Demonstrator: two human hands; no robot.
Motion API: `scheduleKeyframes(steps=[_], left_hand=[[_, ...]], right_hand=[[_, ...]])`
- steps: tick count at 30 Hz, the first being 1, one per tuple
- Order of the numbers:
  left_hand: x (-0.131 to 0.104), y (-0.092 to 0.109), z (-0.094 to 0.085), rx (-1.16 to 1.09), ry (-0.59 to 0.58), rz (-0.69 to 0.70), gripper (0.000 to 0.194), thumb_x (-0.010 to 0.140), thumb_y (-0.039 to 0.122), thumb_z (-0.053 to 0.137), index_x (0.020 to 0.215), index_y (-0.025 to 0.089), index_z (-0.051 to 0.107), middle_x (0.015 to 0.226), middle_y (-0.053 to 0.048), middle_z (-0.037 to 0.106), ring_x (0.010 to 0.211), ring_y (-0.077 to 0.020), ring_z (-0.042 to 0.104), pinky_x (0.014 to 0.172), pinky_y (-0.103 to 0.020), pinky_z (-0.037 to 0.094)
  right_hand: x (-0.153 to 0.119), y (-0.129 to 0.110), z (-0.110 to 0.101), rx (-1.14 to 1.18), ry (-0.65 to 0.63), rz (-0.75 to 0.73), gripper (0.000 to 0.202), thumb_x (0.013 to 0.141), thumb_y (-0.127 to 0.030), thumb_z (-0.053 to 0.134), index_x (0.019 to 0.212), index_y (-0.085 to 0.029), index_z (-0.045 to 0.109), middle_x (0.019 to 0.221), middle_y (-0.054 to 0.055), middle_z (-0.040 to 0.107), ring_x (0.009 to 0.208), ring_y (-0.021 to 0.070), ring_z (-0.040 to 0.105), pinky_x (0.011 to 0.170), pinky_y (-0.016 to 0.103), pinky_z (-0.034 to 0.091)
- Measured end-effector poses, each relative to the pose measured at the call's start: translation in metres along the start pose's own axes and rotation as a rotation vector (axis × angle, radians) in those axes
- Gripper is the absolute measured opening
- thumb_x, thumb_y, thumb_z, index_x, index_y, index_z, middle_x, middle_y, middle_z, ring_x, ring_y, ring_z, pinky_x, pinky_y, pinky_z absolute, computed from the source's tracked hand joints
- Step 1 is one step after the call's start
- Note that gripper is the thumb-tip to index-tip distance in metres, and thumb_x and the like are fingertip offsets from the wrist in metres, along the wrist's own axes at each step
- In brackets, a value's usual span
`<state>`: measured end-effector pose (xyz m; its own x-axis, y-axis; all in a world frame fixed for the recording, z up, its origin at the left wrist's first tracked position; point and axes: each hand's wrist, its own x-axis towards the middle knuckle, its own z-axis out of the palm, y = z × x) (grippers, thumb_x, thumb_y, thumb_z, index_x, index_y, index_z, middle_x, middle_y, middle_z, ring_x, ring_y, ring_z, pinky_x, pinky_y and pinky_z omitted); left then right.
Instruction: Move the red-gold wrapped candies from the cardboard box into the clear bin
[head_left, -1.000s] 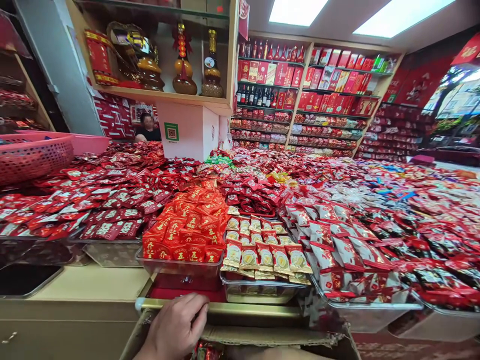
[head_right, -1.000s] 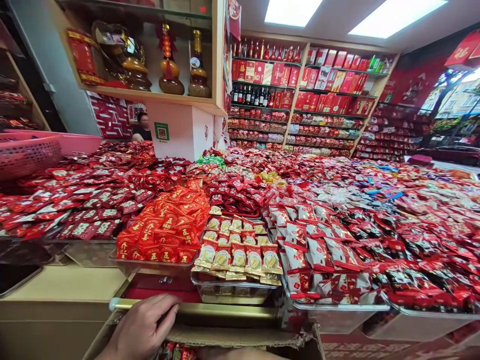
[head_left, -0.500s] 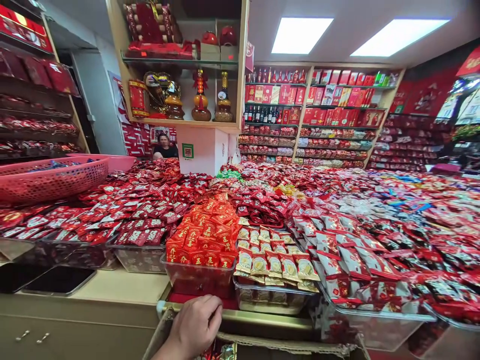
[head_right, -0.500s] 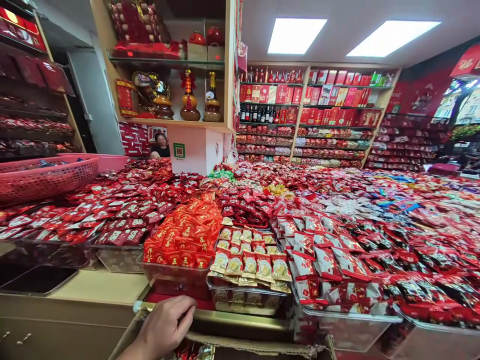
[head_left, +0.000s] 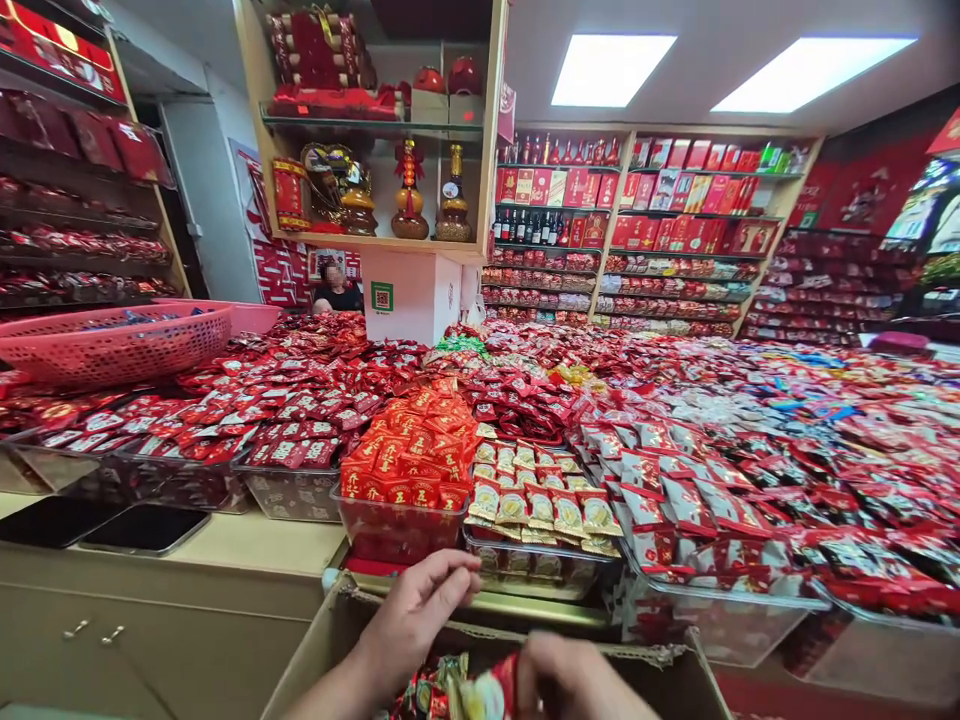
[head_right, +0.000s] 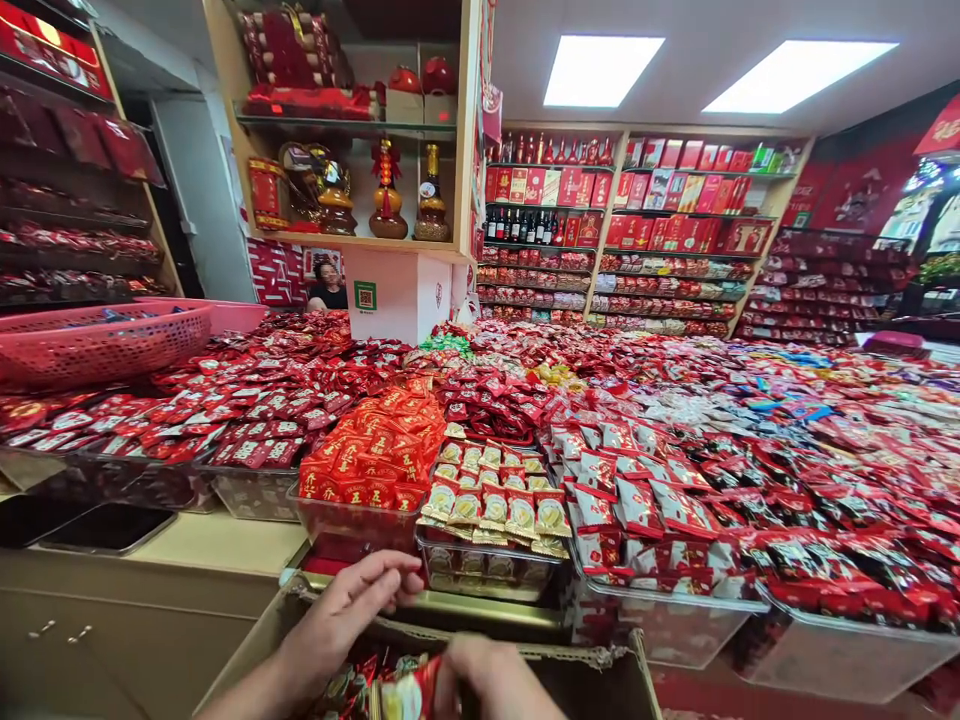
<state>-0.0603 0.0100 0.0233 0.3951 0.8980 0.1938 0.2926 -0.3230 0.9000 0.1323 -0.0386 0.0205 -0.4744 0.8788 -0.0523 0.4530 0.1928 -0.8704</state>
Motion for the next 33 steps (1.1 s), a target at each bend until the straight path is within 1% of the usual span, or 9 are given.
scheduleKeyframes(steps=[3, 5, 8, 11, 16, 21, 26, 30, 33], left_hand=[[0.011, 0.042, 0.013, -0.303, -0.173, 0.036, 0.044, 0.082, 0.045, 0.04, 0.113, 0.016, 0.047, 0.086, -0.006, 0.062, 0.073, -0.0163, 0.058, 0.064, -0.027, 0.046], [0.026, 0.062, 0.02, -0.205, -0.057, 0.058, 0.033, 0.074, 0.036, 0.058, 0.099, 0.015, 0.056, 0.079, -0.003, 0.06, 0.073, -0.0147, 0.055, 0.065, -0.024, 0.044], [0.049, 0.075, 0.029, -0.174, 0.054, 0.089, 0.024, 0.078, 0.03, 0.053, 0.097, 0.016, 0.055, 0.068, 0.002, 0.055, 0.063, -0.0108, 0.051, 0.059, -0.021, 0.042], [0.065, 0.073, 0.037, -0.19, 0.1, 0.148, 0.027, 0.081, 0.031, 0.05, 0.106, 0.02, 0.049, 0.059, 0.006, 0.048, 0.049, -0.0065, 0.044, 0.048, -0.016, 0.04], [0.083, 0.058, 0.048, -0.436, 0.084, 0.061, 0.034, 0.083, 0.037, 0.046, 0.113, 0.025, 0.039, 0.058, 0.008, 0.048, 0.037, -0.0062, 0.047, 0.032, -0.015, 0.041], [0.097, 0.045, 0.049, -0.6, -0.028, -0.046, 0.029, 0.081, 0.036, 0.049, 0.104, 0.018, 0.051, 0.063, 0.003, 0.059, 0.043, -0.0096, 0.056, 0.036, -0.018, 0.046], [0.097, 0.035, 0.049, -0.618, 0.072, -0.087, 0.029, 0.078, 0.035, 0.053, 0.1, 0.016, 0.056, 0.074, -0.001, 0.064, 0.052, -0.0108, 0.059, 0.041, -0.019, 0.05], [0.092, 0.034, 0.044, -0.74, -0.076, -0.213, 0.034, 0.082, 0.038, 0.047, 0.107, 0.016, 0.052, 0.076, -0.004, 0.066, 0.057, -0.0142, 0.065, 0.043, -0.017, 0.047], [0.088, 0.035, 0.037, -0.663, -0.074, -0.145, 0.028, 0.08, 0.034, 0.05, 0.101, 0.017, 0.058, 0.08, -0.005, 0.067, 0.065, -0.0157, 0.065, 0.047, -0.018, 0.047]], right_hand=[[-0.005, -0.017, -0.025, 0.11, 0.261, -0.165, 0.011, 0.07, -0.016, 0.055, 0.066, -0.018, 0.044, 0.067, -0.002, 0.051, 0.064, 0.0106, 0.044, 0.058, 0.023, 0.037], [-0.002, -0.025, -0.037, 0.264, 0.391, -0.248, 0.012, 0.072, -0.02, 0.055, 0.078, -0.02, 0.044, 0.07, -0.003, 0.049, 0.065, 0.0104, 0.044, 0.059, 0.023, 0.037], [0.009, -0.026, -0.046, 0.586, 0.472, -0.243, 0.03, 0.074, -0.03, 0.057, 0.098, -0.022, 0.041, 0.069, -0.004, 0.05, 0.059, 0.0094, 0.047, 0.055, 0.023, 0.039], [0.023, -0.02, -0.051, 0.727, 0.577, -0.188, 0.023, 0.073, -0.036, 0.059, 0.085, -0.019, 0.047, 0.065, -0.005, 0.05, 0.052, 0.0065, 0.046, 0.049, 0.02, 0.04], [0.039, -0.007, -0.057, 0.787, 0.643, -0.166, 0.021, 0.072, -0.035, 0.06, 0.073, -0.017, 0.049, 0.062, -0.004, 0.052, 0.05, 0.0071, 0.05, 0.045, 0.019, 0.039], [0.046, 0.003, -0.063, 0.898, 0.691, -0.134, 0.019, 0.073, -0.034, 0.061, 0.073, -0.018, 0.051, 0.064, -0.004, 0.053, 0.051, 0.0061, 0.046, 0.045, 0.017, 0.038], [0.053, 0.013, -0.063, 0.859, 0.723, -0.131, 0.015, 0.074, -0.032, 0.06, 0.076, -0.019, 0.053, 0.067, -0.002, 0.055, 0.053, 0.008, 0.05, 0.046, 0.019, 0.039], [0.052, 0.019, -0.059, 0.721, 0.824, -0.199, 0.009, 0.075, -0.026, 0.059, 0.081, -0.022, 0.055, 0.068, -0.004, 0.054, 0.051, 0.0067, 0.05, 0.047, 0.019, 0.041], [0.049, 0.015, -0.056, 0.755, 0.799, -0.202, 0.012, 0.075, -0.025, 0.06, 0.086, -0.024, 0.056, 0.074, -0.003, 0.055, 0.058, 0.0084, 0.053, 0.054, 0.021, 0.045]])
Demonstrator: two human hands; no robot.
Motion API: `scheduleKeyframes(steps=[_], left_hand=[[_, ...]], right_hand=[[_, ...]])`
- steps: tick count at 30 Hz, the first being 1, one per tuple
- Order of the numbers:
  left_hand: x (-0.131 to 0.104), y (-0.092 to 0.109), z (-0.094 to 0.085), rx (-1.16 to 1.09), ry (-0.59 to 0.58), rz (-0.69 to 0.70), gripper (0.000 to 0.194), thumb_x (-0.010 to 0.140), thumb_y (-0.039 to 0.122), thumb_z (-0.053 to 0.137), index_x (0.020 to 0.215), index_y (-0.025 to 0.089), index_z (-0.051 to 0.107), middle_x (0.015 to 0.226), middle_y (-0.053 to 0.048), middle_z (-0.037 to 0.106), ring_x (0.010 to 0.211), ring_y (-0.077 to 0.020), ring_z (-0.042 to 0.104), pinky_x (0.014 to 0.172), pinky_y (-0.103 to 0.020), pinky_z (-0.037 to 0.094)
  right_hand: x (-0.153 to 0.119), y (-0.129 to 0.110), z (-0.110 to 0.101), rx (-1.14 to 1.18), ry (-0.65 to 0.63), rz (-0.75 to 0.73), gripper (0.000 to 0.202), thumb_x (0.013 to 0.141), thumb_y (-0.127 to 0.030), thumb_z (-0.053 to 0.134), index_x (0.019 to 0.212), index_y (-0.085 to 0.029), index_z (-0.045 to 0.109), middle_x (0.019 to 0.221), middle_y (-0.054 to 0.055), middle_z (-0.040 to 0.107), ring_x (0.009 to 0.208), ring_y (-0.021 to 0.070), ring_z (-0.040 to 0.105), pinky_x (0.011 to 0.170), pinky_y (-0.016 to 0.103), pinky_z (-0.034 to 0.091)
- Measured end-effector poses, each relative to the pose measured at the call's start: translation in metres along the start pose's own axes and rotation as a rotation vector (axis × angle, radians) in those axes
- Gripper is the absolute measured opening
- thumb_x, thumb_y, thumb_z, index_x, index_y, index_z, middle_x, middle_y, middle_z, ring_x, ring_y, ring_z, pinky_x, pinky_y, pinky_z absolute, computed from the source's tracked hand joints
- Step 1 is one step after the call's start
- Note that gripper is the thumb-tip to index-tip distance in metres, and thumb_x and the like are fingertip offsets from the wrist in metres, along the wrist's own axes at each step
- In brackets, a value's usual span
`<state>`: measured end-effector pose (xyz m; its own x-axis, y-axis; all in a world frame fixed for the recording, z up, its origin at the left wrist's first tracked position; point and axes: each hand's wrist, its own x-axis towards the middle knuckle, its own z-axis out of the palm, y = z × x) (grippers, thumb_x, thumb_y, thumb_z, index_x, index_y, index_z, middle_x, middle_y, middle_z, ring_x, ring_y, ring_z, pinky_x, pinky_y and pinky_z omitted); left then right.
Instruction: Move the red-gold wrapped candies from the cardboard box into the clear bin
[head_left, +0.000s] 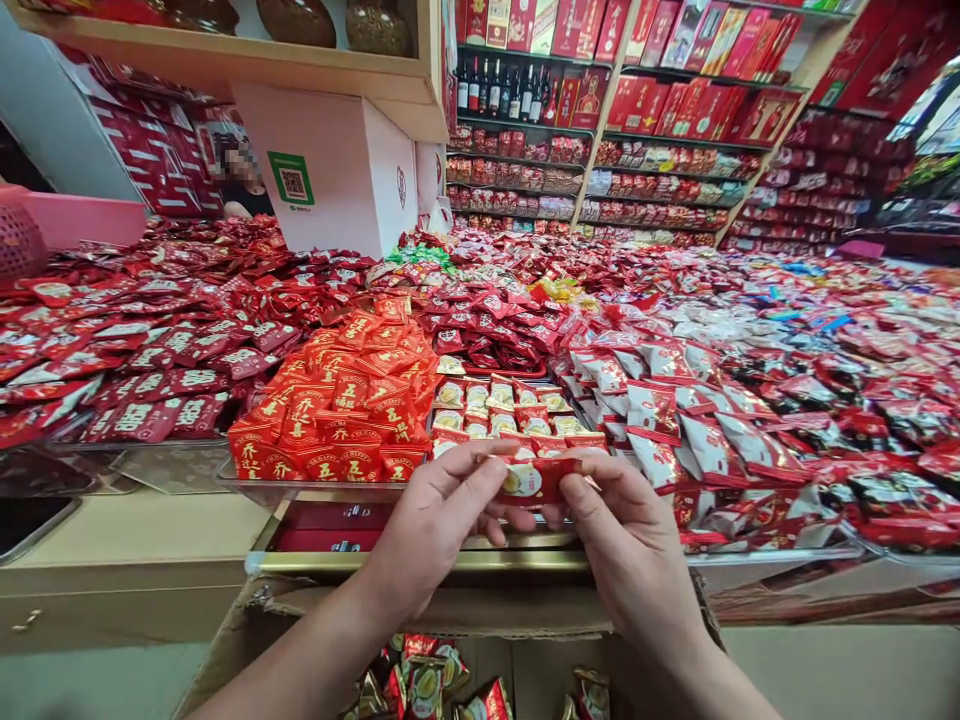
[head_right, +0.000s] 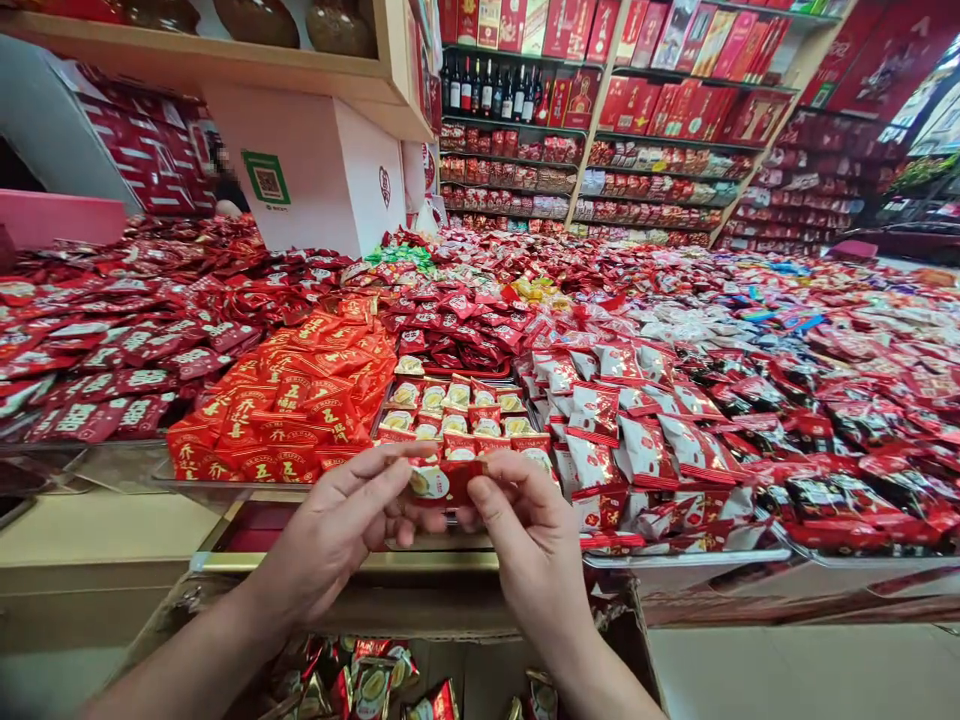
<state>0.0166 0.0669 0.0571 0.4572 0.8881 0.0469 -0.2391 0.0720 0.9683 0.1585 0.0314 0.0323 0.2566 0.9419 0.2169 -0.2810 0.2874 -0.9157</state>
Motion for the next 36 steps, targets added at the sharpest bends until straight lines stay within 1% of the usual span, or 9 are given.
scheduleKeyframes(steps=[3, 7, 10, 14, 19, 22, 26, 31, 36], left_hand=[[-0.007, 0.001, -0.004, 0.29, 0.044, 0.293, 0.024, 0.078, 0.02, 0.054, 0.101, 0.021, 0.062, 0.104, -0.005, 0.063, 0.095, -0.02, 0.058, 0.076, -0.029, 0.049], [-0.016, -0.003, -0.005, 0.584, -0.1, 0.513, 0.035, 0.074, 0.01, 0.055, 0.105, 0.023, 0.059, 0.127, -0.005, 0.046, 0.118, -0.0231, 0.04, 0.099, -0.04, 0.033], [-0.017, -0.008, 0.0, 0.474, -0.017, 0.401, 0.034, 0.074, 0.015, 0.058, 0.107, 0.023, 0.057, 0.127, -0.006, 0.046, 0.115, -0.0238, 0.043, 0.095, -0.038, 0.038], [-0.011, -0.016, 0.009, 0.176, 0.14, 0.168, 0.024, 0.073, 0.018, 0.06, 0.096, 0.019, 0.057, 0.093, -0.004, 0.064, 0.082, -0.0158, 0.061, 0.07, -0.024, 0.052], [-0.018, -0.02, -0.001, 0.156, 0.163, 0.17, 0.021, 0.073, 0.018, 0.059, 0.094, 0.02, 0.053, 0.086, -0.001, 0.063, 0.077, -0.0134, 0.061, 0.065, -0.021, 0.052], [-0.03, -0.017, -0.025, 0.458, 0.171, 0.287, 0.021, 0.079, 0.018, 0.052, 0.099, 0.023, 0.053, 0.091, 0.0, 0.063, 0.081, -0.0137, 0.061, 0.073, -0.024, 0.05], [-0.041, -0.021, -0.055, 0.81, 0.166, 0.406, 0.02, 0.077, 0.015, 0.053, 0.095, 0.023, 0.057, 0.083, 0.001, 0.065, 0.074, -0.0129, 0.062, 0.07, -0.021, 0.049], [-0.044, -0.044, -0.07, 0.83, 0.115, 0.305, 0.02, 0.079, 0.019, 0.049, 0.097, 0.022, 0.057, 0.083, -0.002, 0.066, 0.073, -0.0145, 0.062, 0.069, -0.022, 0.05], [-0.044, -0.053, -0.074, 0.776, 0.119, 0.238, 0.021, 0.079, 0.021, 0.048, 0.099, 0.022, 0.056, 0.081, -0.003, 0.066, 0.072, -0.0148, 0.062, 0.069, -0.022, 0.051]], right_hand=[[-0.003, -0.005, 0.007, 0.186, -0.035, 0.175, 0.023, 0.076, -0.031, 0.058, 0.098, -0.025, 0.054, 0.09, 0.002, 0.058, 0.076, 0.0136, 0.056, 0.064, 0.027, 0.048], [-0.001, -0.008, 0.011, 0.313, 0.012, 0.306, 0.03, 0.072, -0.03, 0.062, 0.099, -0.022, 0.053, 0.096, 0.005, 0.06, 0.082, 0.0166, 0.057, 0.072, 0.033, 0.048], [0.001, -0.007, 0.01, 0.257, 0.053, 0.256, 0.027, 0.067, -0.023, 0.066, 0.092, -0.02, 0.054, 0.092, 0.004, 0.063, 0.082, 0.0163, 0.058, 0.075, 0.032, 0.047], [-0.006, -0.003, 0.012, 0.228, 0.066, 0.17, 0.03, 0.069, -0.022, 0.065, 0.095, -0.023, 0.051, 0.088, 0.002, 0.063, 0.082, 0.0146, 0.058, 0.077, 0.031, 0.046], [-0.012, -0.005, 0.012, 0.057, -0.001, 0.137, 0.031, 0.071, -0.027, 0.063, 0.098, -0.023, 0.048, 0.093, 0.004, 0.061, 0.085, 0.0164, 0.057, 0.075, 0.032, 0.046], [0.02, -0.022, 0.006, -0.132, -0.002, 0.002, 0.03, 0.073, -0.03, 0.06, 0.099, -0.023, 0.046, 0.085, 0.002, 0.061, 0.078, 0.0153, 0.058, 0.068, 0.029, 0.047], [0.103, -0.032, 0.009, -0.574, -0.046, -0.13, 0.036, 0.077, -0.035, 0.051, 0.108, -0.022, 0.037, 0.072, 0.0, 0.056, 0.062, 0.0136, 0.055, 0.054, 0.026, 0.043], [0.183, 0.003, 0.034, -1.153, -0.057, -0.032, 0.04, 0.074, -0.029, 0.054, 0.107, -0.014, 0.037, 0.081, 0.007, 0.056, 0.065, 0.0146, 0.051, 0.053, 0.026, 0.038], [0.201, 0.028, 0.053, -1.319, -0.222, -0.007, 0.017, 0.067, -0.023, 0.06, 0.081, -0.014, 0.055, 0.074, 0.005, 0.059, 0.064, 0.015, 0.052, 0.053, 0.024, 0.035]])
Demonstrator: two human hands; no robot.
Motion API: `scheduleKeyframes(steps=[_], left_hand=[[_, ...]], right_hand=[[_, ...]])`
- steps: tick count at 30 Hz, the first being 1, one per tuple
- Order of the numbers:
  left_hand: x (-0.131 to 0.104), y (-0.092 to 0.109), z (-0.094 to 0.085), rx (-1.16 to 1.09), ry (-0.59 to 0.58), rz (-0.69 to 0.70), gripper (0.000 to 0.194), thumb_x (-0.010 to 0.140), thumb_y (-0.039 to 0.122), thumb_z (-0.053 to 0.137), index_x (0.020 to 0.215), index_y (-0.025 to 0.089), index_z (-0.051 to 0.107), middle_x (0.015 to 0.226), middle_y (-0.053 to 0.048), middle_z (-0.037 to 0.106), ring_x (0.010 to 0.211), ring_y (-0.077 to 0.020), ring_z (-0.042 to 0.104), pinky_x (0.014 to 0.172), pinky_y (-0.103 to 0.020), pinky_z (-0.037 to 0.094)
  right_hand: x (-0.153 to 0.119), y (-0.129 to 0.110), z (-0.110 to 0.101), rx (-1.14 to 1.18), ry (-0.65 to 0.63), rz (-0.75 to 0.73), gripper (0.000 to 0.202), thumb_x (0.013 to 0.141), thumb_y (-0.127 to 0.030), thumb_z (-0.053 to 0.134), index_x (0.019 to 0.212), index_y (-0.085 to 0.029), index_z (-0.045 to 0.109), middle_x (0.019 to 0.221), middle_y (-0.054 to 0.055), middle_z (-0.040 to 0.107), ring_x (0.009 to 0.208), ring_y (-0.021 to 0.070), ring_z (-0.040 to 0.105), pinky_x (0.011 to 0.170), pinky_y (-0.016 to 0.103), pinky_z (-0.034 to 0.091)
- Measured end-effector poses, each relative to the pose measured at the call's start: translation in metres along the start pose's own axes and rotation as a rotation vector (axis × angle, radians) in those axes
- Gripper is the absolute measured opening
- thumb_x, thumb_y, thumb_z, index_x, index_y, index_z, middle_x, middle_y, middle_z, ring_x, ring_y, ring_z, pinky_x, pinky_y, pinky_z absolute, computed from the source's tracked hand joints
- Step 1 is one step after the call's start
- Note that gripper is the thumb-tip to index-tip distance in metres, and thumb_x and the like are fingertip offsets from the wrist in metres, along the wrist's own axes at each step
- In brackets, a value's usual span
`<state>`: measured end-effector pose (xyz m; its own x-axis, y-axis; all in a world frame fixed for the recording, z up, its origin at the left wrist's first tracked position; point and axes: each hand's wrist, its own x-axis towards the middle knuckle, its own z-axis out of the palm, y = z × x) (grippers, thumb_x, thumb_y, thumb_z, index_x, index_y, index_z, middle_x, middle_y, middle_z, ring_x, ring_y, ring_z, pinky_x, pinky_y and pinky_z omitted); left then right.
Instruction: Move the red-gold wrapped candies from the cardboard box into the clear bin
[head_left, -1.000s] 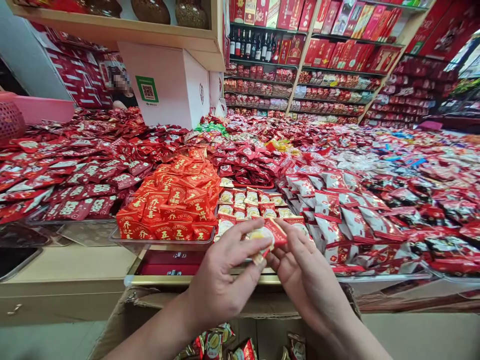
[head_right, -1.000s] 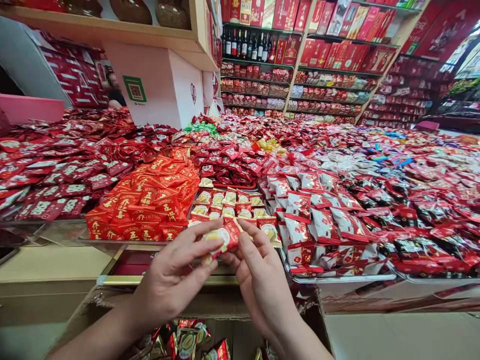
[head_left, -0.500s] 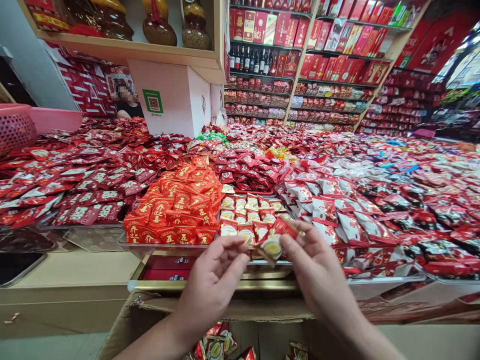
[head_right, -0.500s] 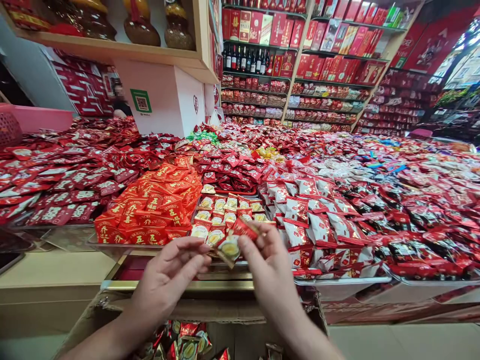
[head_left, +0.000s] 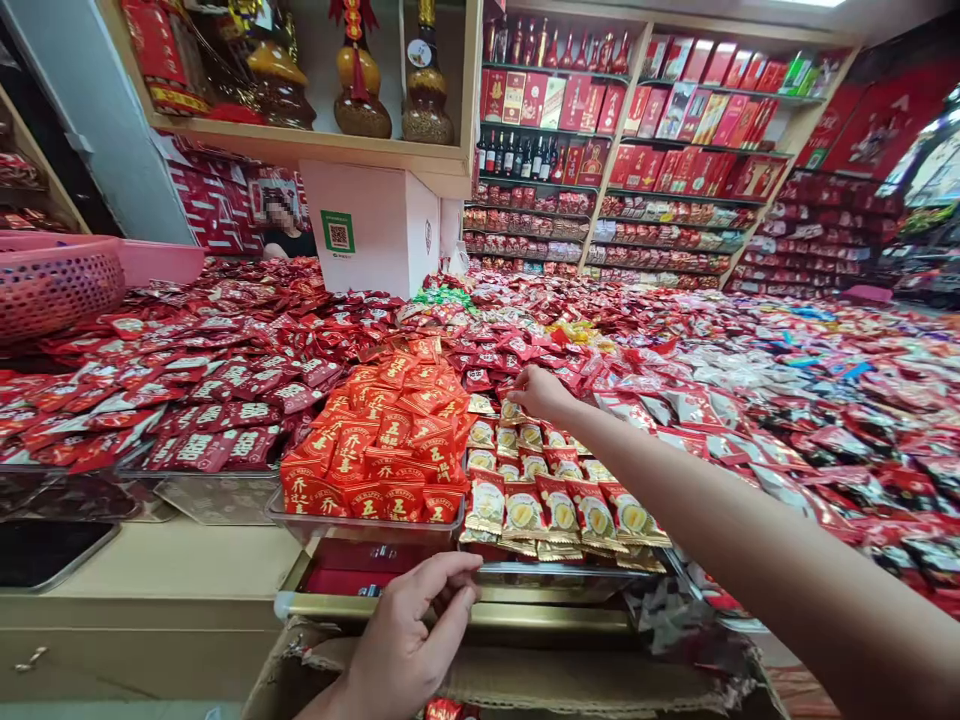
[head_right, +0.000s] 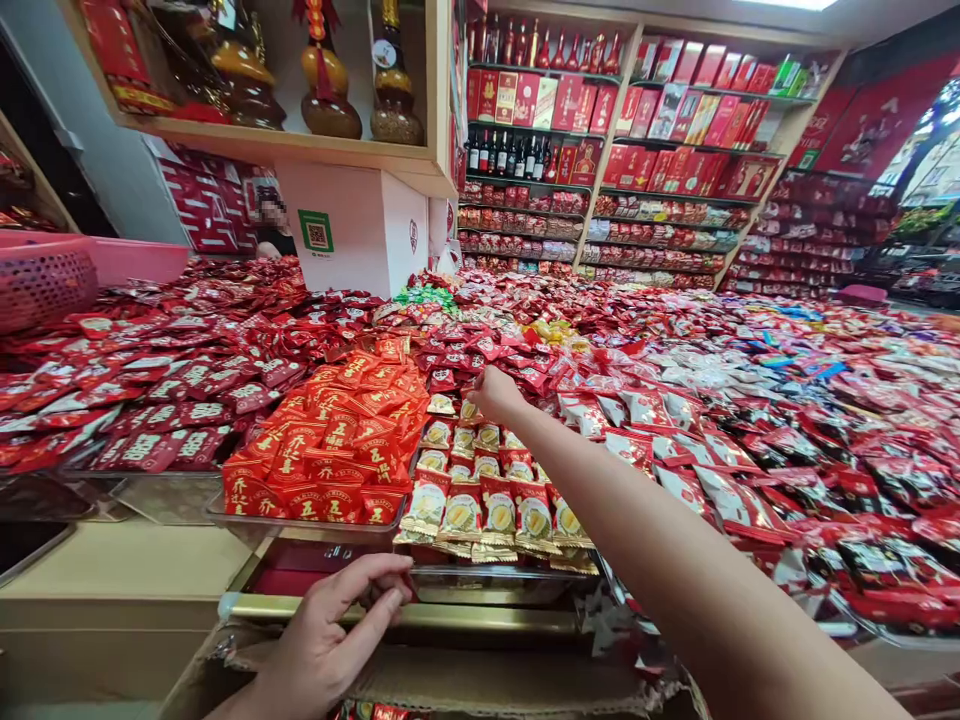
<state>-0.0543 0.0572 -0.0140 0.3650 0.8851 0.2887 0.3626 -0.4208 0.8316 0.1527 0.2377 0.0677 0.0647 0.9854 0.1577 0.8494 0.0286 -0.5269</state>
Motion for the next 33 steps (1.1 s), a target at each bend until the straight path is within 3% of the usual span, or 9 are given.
scheduleKeyframes(steps=[2, 6, 10, 13, 22, 27, 33], left_hand=[[0.0, 0.0, -0.001, -0.008, -0.002, -0.001, 0.021, 0.079, 0.021, 0.048, 0.099, 0.021, 0.056, 0.078, -0.003, 0.066, 0.07, -0.0144, 0.062, 0.067, -0.021, 0.051], [0.001, 0.0, -0.002, -0.008, -0.026, 0.017, 0.021, 0.079, 0.021, 0.047, 0.099, 0.021, 0.055, 0.076, -0.002, 0.064, 0.068, -0.0141, 0.06, 0.065, -0.021, 0.05], [0.001, -0.002, -0.003, 0.002, -0.073, 0.02, 0.021, 0.081, 0.021, 0.045, 0.1, 0.022, 0.052, 0.072, -0.001, 0.061, 0.064, -0.0128, 0.058, 0.062, -0.02, 0.048], [0.001, -0.003, -0.003, -0.001, -0.087, 0.019, 0.02, 0.081, 0.021, 0.045, 0.101, 0.022, 0.051, 0.071, 0.0, 0.059, 0.062, -0.012, 0.057, 0.06, -0.019, 0.047], [0.0, -0.004, -0.002, 0.002, -0.087, 0.025, 0.021, 0.081, 0.019, 0.044, 0.101, 0.022, 0.049, 0.07, 0.001, 0.058, 0.061, -0.011, 0.055, 0.059, -0.019, 0.046], [0.0, -0.003, -0.002, 0.007, -0.1, 0.031, 0.021, 0.082, 0.018, 0.042, 0.102, 0.022, 0.046, 0.068, 0.002, 0.056, 0.06, -0.0102, 0.054, 0.059, -0.018, 0.045], [0.0, -0.004, -0.001, 0.021, -0.113, 0.025, 0.021, 0.082, 0.018, 0.042, 0.103, 0.023, 0.046, 0.069, 0.002, 0.056, 0.062, -0.0104, 0.054, 0.06, -0.018, 0.044]], right_hand=[[0.003, -0.002, 0.002, -0.069, -0.057, -0.029, 0.009, 0.068, -0.023, 0.059, 0.068, -0.014, 0.057, 0.065, 0.005, 0.059, 0.061, 0.0149, 0.052, 0.052, 0.024, 0.034], [0.006, -0.003, -0.002, -0.19, -0.126, -0.095, 0.018, 0.072, -0.026, 0.055, 0.06, -0.015, 0.061, 0.056, 0.004, 0.058, 0.057, 0.0152, 0.052, 0.05, 0.025, 0.034], [-0.002, -0.002, -0.008, -0.271, -0.199, -0.201, 0.017, 0.069, -0.032, 0.058, 0.074, -0.017, 0.065, 0.067, 0.004, 0.063, 0.062, 0.016, 0.055, 0.052, 0.024, 0.035], [-0.01, 0.001, -0.009, -0.319, -0.253, -0.309, 0.028, 0.063, -0.032, 0.065, 0.088, -0.019, 0.064, 0.082, 0.004, 0.065, 0.07, 0.0175, 0.057, 0.056, 0.024, 0.038], [0.002, 0.007, 0.002, -0.524, -0.202, -0.445, 0.017, 0.077, -0.025, 0.051, 0.083, -0.015, 0.064, 0.088, 0.012, 0.065, 0.086, 0.0221, 0.056, 0.074, 0.028, 0.038], [0.0, 0.005, 0.003, -0.587, -0.222, -0.55, 0.026, 0.079, -0.034, 0.048, 0.093, -0.017, 0.061, 0.095, 0.009, 0.063, 0.09, 0.0211, 0.054, 0.079, 0.028, 0.037], [0.009, 0.005, 0.009, -0.662, -0.224, -0.525, 0.027, 0.079, -0.036, 0.047, 0.094, -0.017, 0.06, 0.097, 0.01, 0.063, 0.092, 0.0226, 0.054, 0.076, 0.028, 0.038]])
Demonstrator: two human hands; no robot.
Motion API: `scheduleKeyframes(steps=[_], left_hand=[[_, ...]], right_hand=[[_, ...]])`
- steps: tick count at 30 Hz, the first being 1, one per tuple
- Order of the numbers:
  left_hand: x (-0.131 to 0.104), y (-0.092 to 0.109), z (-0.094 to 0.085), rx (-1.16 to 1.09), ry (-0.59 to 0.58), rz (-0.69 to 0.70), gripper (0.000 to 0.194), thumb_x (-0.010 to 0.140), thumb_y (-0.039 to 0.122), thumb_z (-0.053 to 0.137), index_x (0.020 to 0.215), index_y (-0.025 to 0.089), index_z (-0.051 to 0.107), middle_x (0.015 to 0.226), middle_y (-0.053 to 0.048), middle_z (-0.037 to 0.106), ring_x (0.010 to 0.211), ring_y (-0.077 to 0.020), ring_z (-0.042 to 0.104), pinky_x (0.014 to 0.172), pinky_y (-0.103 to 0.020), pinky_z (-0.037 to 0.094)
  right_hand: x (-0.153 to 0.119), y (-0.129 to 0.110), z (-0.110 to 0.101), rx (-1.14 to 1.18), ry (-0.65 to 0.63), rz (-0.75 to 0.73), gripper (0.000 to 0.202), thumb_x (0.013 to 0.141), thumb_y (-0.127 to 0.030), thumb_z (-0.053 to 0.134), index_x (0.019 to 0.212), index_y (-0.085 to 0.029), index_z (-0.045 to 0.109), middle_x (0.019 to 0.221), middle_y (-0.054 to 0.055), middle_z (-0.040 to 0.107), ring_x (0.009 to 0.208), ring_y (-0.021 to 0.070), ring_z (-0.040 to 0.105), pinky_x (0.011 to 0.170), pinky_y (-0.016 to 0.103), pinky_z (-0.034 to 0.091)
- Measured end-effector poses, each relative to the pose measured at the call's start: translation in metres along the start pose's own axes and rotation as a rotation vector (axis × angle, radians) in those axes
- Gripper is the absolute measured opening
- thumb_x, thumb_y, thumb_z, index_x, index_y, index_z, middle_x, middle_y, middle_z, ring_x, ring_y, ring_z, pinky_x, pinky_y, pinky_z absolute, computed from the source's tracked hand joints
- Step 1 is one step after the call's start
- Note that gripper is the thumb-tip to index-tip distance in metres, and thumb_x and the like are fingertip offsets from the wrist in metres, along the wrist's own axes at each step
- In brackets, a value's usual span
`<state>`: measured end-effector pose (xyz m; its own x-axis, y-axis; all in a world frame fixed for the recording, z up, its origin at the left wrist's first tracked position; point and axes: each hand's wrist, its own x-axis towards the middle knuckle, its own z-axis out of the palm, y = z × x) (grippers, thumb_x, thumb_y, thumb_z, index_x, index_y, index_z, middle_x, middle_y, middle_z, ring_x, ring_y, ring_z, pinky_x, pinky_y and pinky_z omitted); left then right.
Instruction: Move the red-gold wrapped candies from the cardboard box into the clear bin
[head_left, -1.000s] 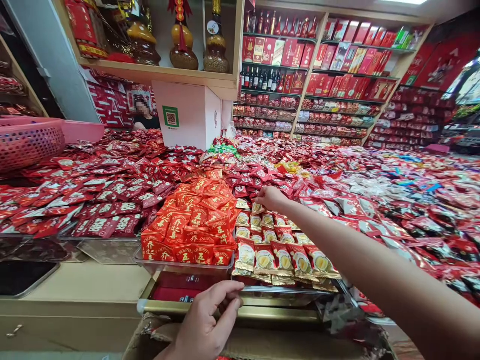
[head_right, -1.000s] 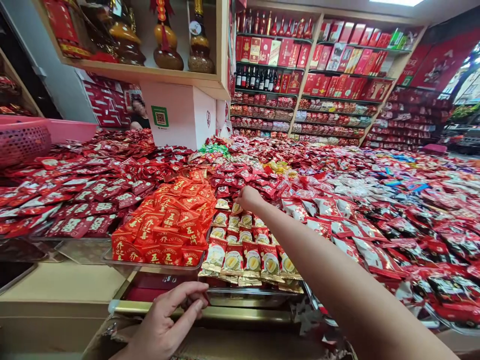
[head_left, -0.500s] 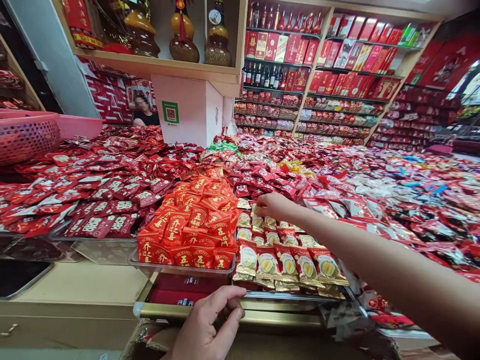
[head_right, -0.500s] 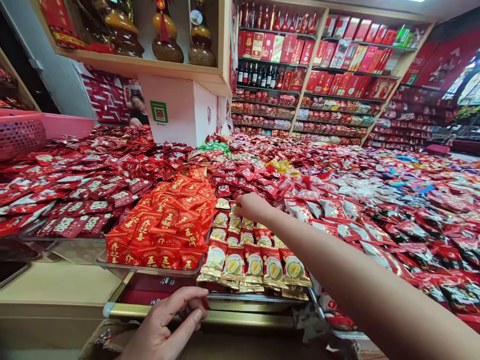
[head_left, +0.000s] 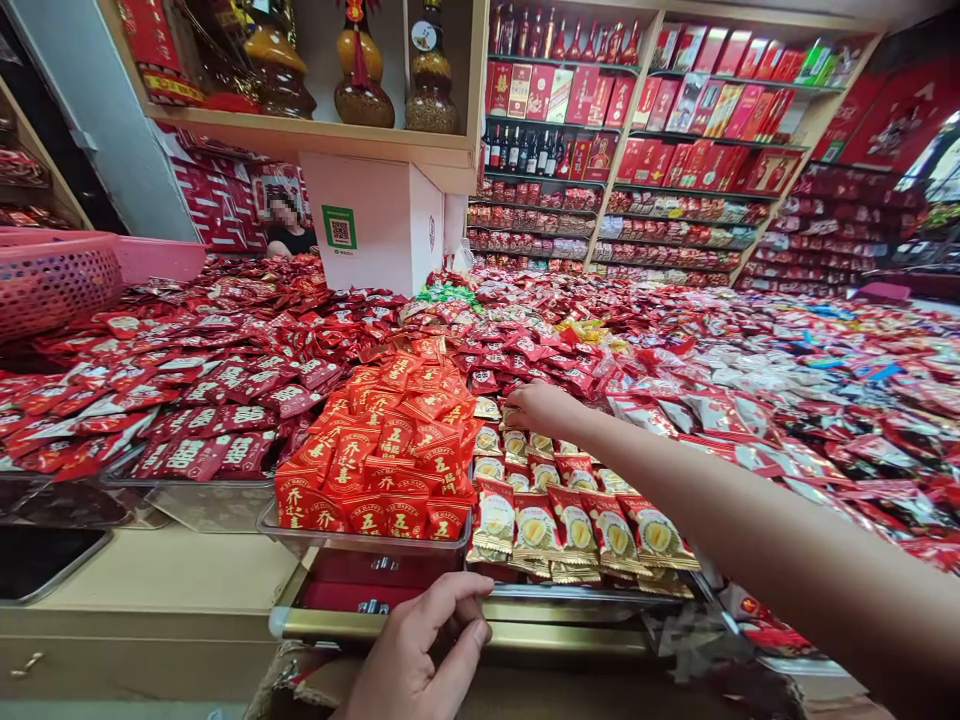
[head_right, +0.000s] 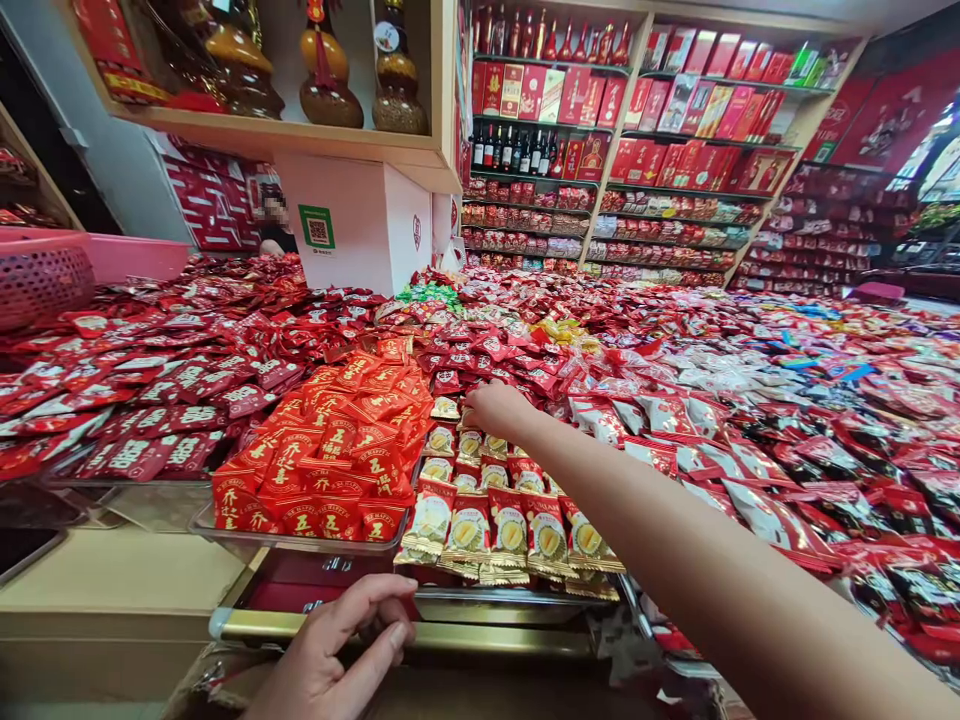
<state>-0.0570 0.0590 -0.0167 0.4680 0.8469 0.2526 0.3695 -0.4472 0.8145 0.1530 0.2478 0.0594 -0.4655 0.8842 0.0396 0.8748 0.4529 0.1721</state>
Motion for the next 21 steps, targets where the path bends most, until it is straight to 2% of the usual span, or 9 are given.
scheduleKeyframes(steps=[6, 11, 16, 21], left_hand=[[0.0, -0.003, 0.002, -0.022, 0.013, 0.03, 0.023, 0.082, 0.018, 0.042, 0.103, 0.024, 0.045, 0.068, 0.003, 0.055, 0.059, -0.0103, 0.053, 0.058, -0.018, 0.043], [0.0, -0.001, 0.003, -0.041, 0.047, 0.008, 0.022, 0.08, 0.017, 0.044, 0.101, 0.023, 0.047, 0.066, 0.003, 0.055, 0.058, -0.0104, 0.052, 0.057, -0.019, 0.042], [-0.001, -0.009, 0.006, -0.049, 0.034, 0.044, 0.025, 0.079, 0.015, 0.044, 0.102, 0.023, 0.046, 0.065, 0.003, 0.055, 0.056, -0.01, 0.052, 0.055, -0.018, 0.041], [-0.002, -0.014, 0.008, -0.079, 0.042, 0.049, 0.029, 0.074, 0.011, 0.045, 0.101, 0.021, 0.048, 0.064, 0.002, 0.054, 0.053, -0.0093, 0.05, 0.052, -0.018, 0.04]], right_hand=[[0.009, 0.005, 0.0, -0.021, -0.025, 0.022, 0.028, 0.077, -0.037, 0.049, 0.091, -0.016, 0.061, 0.091, 0.01, 0.064, 0.087, 0.0224, 0.056, 0.07, 0.026, 0.039], [0.006, 0.004, -0.003, -0.038, -0.02, 0.011, 0.028, 0.077, -0.037, 0.05, 0.088, -0.014, 0.062, 0.088, 0.011, 0.064, 0.084, 0.022, 0.056, 0.07, 0.027, 0.038], [0.002, -0.007, -0.004, -0.025, 0.056, -0.05, 0.022, 0.08, -0.021, 0.044, 0.089, -0.012, 0.062, 0.088, 0.012, 0.063, 0.085, 0.0199, 0.054, 0.074, 0.027, 0.035], [0.006, -0.02, 0.001, 0.009, 0.116, -0.173, 0.035, 0.073, -0.006, 0.044, 0.103, -0.014, 0.058, 0.102, 0.01, 0.061, 0.089, 0.0182, 0.051, 0.079, 0.028, 0.031]])
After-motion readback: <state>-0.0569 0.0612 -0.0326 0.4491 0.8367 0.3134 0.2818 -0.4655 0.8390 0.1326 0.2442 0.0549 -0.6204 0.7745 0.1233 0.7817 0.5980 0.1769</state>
